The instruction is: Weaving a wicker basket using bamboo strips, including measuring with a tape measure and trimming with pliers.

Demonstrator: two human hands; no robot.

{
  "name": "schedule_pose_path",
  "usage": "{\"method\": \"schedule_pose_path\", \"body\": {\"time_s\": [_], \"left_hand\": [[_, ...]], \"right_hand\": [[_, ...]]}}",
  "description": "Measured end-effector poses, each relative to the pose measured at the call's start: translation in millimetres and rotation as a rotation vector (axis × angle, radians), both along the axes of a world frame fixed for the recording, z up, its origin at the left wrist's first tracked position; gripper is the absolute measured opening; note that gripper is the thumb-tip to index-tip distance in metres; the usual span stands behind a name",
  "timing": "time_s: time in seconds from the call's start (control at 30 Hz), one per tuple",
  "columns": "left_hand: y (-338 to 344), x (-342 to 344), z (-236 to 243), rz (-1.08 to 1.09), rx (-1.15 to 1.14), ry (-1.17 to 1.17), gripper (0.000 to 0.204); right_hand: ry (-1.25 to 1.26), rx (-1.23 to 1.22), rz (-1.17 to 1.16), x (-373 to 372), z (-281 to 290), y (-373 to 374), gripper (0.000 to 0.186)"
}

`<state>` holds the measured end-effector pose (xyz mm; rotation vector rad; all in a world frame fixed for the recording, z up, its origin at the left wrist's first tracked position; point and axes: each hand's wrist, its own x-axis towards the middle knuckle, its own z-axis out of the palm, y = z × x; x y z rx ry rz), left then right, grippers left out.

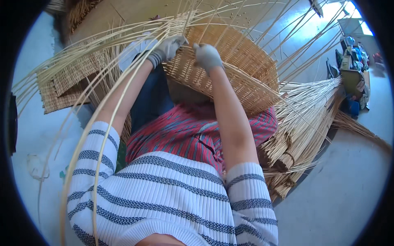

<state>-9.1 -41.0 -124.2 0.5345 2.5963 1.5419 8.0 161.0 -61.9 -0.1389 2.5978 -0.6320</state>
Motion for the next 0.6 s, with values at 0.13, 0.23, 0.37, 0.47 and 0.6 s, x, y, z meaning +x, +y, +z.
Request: {"method": "schedule_pose_path", "body": {"time_s": [0.13,0.23,0.37,0.47,0.6], "left_hand": [[17,29,27,0.232,-0.017,0.548,0.032],[58,42,44,0.126,-0.019,0.147,0.041],[117,12,45,-0.078,-0.065,-0.595,0.038],[125,7,37,-0.105,0.033,-0.62,0.038],[119,15,32,0.026,0.145,-0.704,0.044]], "right_hand": [[0.159,-0.936,-0.505,94,-26,56,0.04],[0.162,-1.256,-0.961,126,-64,126,0.023],[0.54,-1.657,-0.959,120,-72,172,0.015],[0.526,-1.168,-1.059,75,-16,153,0.028],[1.2,-0.309,-0.285,-28,56,106,0.064]]}}
